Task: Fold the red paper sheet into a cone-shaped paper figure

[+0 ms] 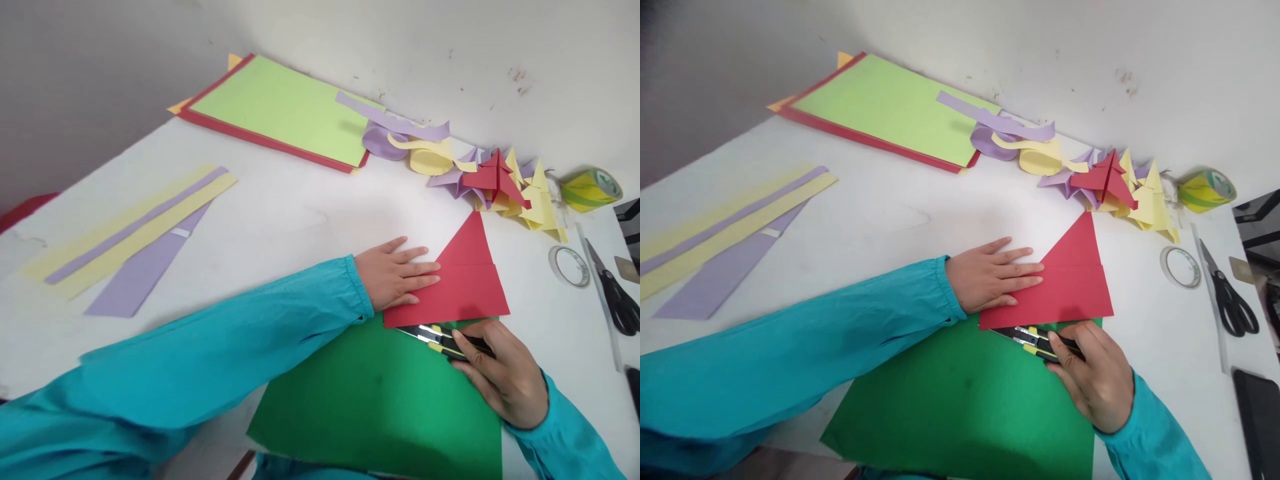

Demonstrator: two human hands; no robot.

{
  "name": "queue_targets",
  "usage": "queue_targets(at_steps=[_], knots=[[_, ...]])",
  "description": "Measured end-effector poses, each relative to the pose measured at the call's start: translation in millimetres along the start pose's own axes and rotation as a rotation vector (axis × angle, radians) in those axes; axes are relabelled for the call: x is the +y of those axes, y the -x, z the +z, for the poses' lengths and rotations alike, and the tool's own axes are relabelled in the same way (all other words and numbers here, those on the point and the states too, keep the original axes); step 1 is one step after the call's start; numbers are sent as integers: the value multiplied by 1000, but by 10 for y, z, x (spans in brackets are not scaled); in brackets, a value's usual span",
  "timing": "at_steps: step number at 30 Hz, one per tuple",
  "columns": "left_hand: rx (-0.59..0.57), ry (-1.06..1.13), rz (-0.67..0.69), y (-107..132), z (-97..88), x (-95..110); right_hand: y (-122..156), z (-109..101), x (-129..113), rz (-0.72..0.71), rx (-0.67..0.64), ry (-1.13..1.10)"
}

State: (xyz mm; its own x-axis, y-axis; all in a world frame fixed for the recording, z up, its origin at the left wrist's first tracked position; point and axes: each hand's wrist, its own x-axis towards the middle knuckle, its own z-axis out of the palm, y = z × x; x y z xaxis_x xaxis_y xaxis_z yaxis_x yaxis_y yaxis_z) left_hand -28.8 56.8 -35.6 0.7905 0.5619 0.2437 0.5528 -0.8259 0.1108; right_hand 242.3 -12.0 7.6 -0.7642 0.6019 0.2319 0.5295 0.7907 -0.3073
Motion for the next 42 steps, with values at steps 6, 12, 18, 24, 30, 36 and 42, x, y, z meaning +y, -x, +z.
queue_targets(at_steps=[6, 12, 18, 24, 30, 36, 42], knots=[[-20, 35, -16, -4, -6, 3, -17, -1, -9, -9, -1, 6], [1, 51, -4, -1, 14, -3, -39, 1, -31, -21, 24, 14], [40, 51, 4, 1, 23, -6, -37, 12, -15, -14, 17, 14], [-7, 50, -10, -2, -4, 1, -29, 30, -39, -35, 5, -39], [-31, 51, -15, 6, -16, 0, 6, -102, -19, -34, 17, -187], [-12, 55, 8, 25, -9, -22, 76, -282, 298, 272, 425, -86], [113, 10, -16, 28, -66, -16, 381, -229, 1160, 709, 790, 537]])
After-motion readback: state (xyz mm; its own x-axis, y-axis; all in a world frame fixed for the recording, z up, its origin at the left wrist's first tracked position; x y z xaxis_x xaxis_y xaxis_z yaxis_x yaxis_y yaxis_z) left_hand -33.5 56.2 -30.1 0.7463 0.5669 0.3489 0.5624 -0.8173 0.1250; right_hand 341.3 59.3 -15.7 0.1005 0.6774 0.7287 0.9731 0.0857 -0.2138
